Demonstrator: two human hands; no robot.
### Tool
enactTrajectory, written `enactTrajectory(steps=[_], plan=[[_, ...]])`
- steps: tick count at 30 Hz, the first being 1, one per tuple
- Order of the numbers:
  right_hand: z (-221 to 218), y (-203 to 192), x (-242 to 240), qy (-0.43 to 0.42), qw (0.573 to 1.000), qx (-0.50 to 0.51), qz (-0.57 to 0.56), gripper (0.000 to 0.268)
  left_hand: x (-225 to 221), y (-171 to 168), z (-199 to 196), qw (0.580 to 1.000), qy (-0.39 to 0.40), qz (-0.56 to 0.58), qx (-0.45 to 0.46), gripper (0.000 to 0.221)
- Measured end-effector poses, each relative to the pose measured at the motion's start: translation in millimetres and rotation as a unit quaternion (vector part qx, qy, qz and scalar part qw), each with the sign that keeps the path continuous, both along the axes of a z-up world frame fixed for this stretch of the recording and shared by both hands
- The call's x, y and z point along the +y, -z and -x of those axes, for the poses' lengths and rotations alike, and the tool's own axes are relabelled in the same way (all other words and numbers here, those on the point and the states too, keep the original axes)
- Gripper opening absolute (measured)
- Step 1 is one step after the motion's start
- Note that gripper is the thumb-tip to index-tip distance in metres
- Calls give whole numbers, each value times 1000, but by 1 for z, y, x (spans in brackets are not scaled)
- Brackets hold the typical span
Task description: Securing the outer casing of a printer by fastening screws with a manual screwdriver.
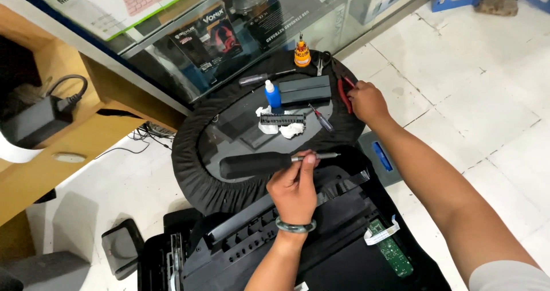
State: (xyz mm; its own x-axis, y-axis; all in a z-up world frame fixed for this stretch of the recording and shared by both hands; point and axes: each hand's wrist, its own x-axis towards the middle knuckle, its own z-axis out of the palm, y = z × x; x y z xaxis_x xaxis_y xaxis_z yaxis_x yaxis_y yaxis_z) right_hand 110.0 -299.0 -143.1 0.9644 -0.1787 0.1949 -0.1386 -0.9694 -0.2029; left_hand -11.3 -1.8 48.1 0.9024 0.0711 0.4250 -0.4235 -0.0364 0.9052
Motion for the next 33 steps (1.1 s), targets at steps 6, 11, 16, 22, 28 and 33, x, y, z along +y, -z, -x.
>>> enactTrajectory(steps=[6, 11, 16, 22, 28, 33], plan=[[-2, 3, -3, -41, 997, 45, 49, 17, 1, -2, 0, 1000, -8, -13, 1, 10], [0, -7, -4, -30, 998, 48, 32, 18, 2, -1, -1, 1000, -20, -21, 5, 10], [23, -35, 7, 39, 997, 16, -62, 16, 4, -2, -1, 999, -36, -28, 10, 12], [107, -161, 99, 29, 889, -9, -458, 19, 20, -26, 3, 996, -70, -32, 40, 16], [148, -211, 153, -132, 772, -51, -620, 5, 54, -77, 24, 998, -63, 22, 21, 16], [153, -229, 200, -243, 730, -66, -635, 3, 94, -94, 47, 992, -116, 31, -31, 16]])
